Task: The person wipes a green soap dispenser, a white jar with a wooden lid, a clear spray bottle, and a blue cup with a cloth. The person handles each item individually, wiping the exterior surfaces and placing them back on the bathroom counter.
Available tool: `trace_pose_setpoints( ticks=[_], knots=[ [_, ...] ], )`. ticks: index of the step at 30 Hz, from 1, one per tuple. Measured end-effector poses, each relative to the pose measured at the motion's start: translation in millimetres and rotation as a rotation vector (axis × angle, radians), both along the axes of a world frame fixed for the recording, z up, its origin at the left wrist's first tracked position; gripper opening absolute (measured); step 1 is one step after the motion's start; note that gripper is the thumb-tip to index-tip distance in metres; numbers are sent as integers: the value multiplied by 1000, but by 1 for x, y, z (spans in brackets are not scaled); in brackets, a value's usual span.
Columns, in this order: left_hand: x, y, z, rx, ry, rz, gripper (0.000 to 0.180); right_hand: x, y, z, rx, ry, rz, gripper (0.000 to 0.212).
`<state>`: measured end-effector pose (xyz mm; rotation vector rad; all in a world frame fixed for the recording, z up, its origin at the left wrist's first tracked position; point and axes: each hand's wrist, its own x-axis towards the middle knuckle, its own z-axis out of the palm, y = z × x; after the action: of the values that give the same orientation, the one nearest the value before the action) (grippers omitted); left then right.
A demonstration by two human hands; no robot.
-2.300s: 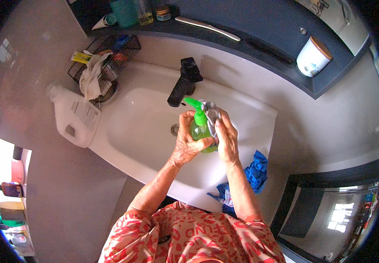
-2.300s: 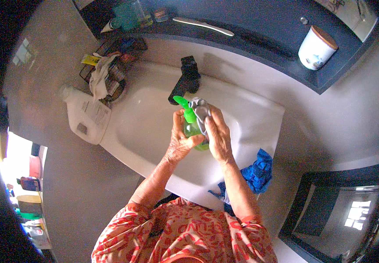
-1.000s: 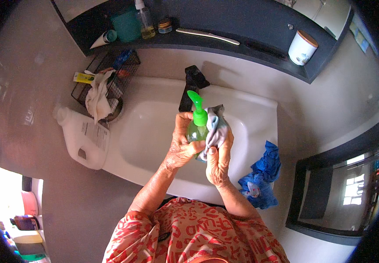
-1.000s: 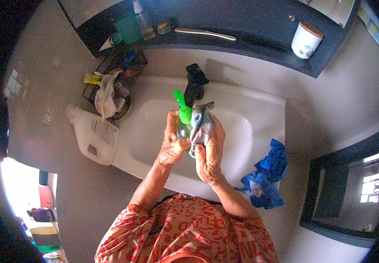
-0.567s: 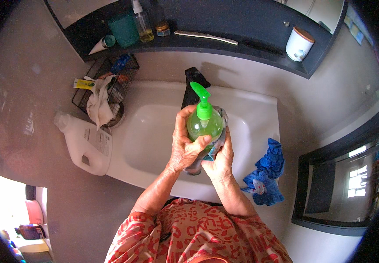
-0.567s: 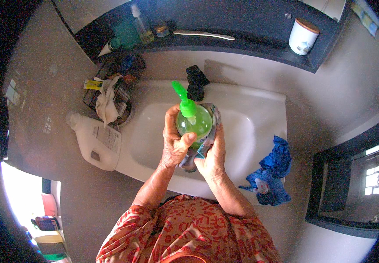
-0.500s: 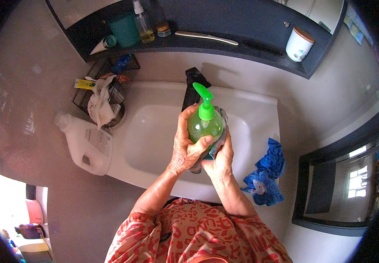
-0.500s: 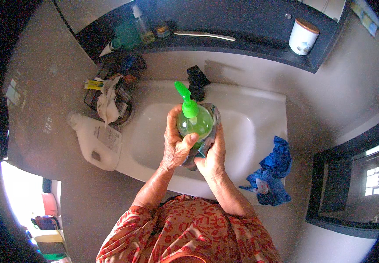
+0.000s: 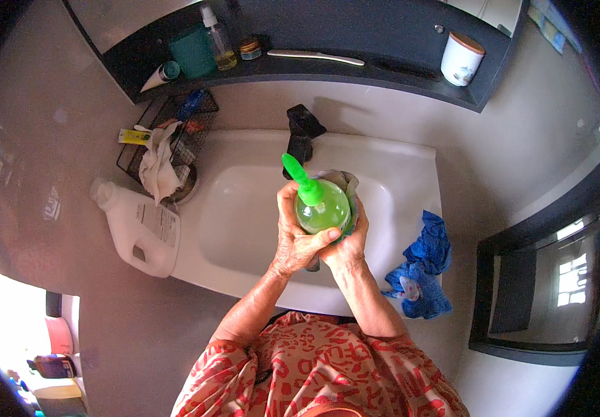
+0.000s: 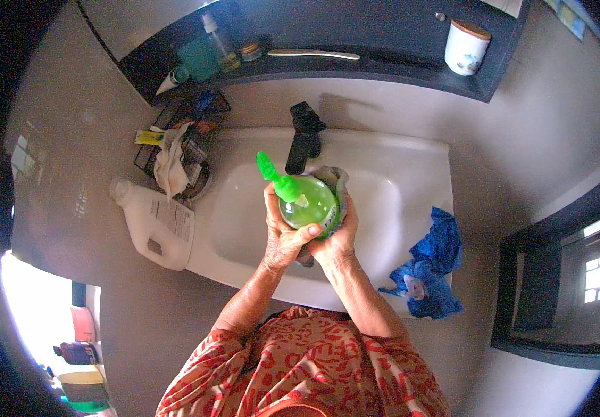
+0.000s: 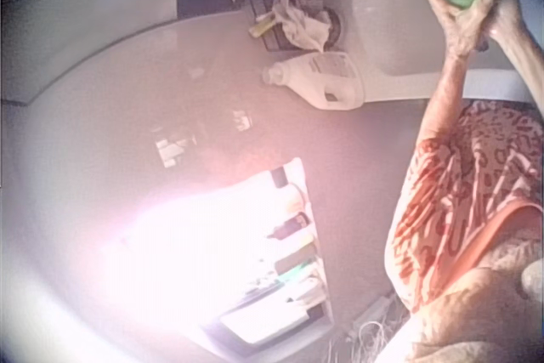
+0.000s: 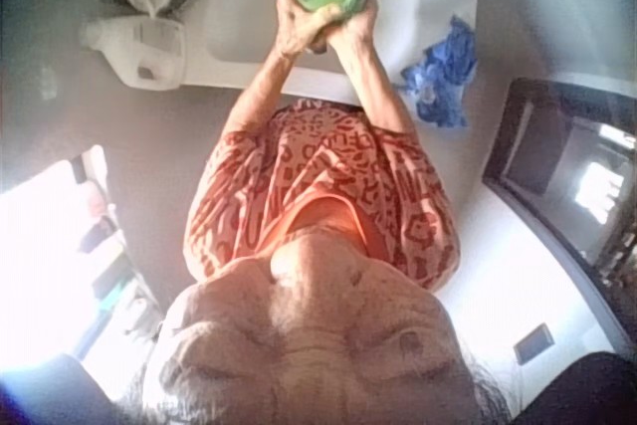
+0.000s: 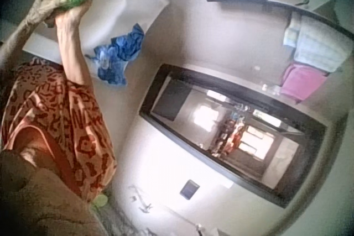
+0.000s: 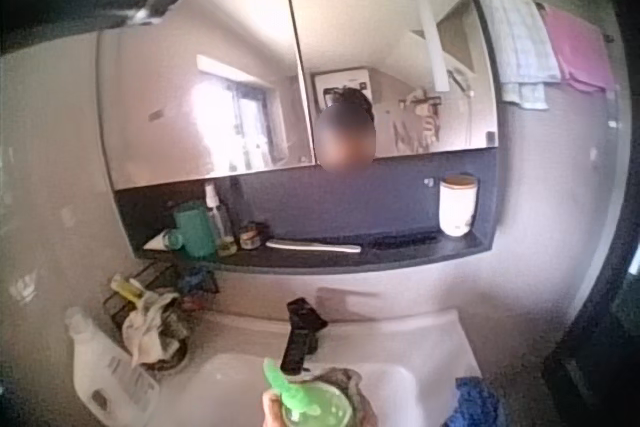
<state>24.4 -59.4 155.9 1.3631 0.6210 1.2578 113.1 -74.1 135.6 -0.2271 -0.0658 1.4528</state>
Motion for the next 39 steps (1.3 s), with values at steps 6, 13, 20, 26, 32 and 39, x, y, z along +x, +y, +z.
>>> trace_pose_setpoints(
  ticks=[6, 13, 20, 26, 32, 39],
  knots=[
    [-1, -2, -10, -52, -80, -76, 88, 5, 2, -14, 150, -37, -17, 44],
    [4, -11, -10, -94, -175, 17, 87, -10, -1, -13, -171, -145, -138, 36],
    [-6, -3, -5, -34, -111, 184, 84, -24, -30, 0, -137, -577, -200, 36],
    [-21, 5, 0, -110, -188, 194, 80, -14, -62, -2, -176, -972, -206, 18],
    [-31, 1, -1, -17, -42, 39, 88, -8, -49, 20, 183, -1674, -760, 15],
    [-40, -7, -5, -68, -1, -172, 91, -1, -30, 54, 116, -1470, -382, 31]
  ],
)
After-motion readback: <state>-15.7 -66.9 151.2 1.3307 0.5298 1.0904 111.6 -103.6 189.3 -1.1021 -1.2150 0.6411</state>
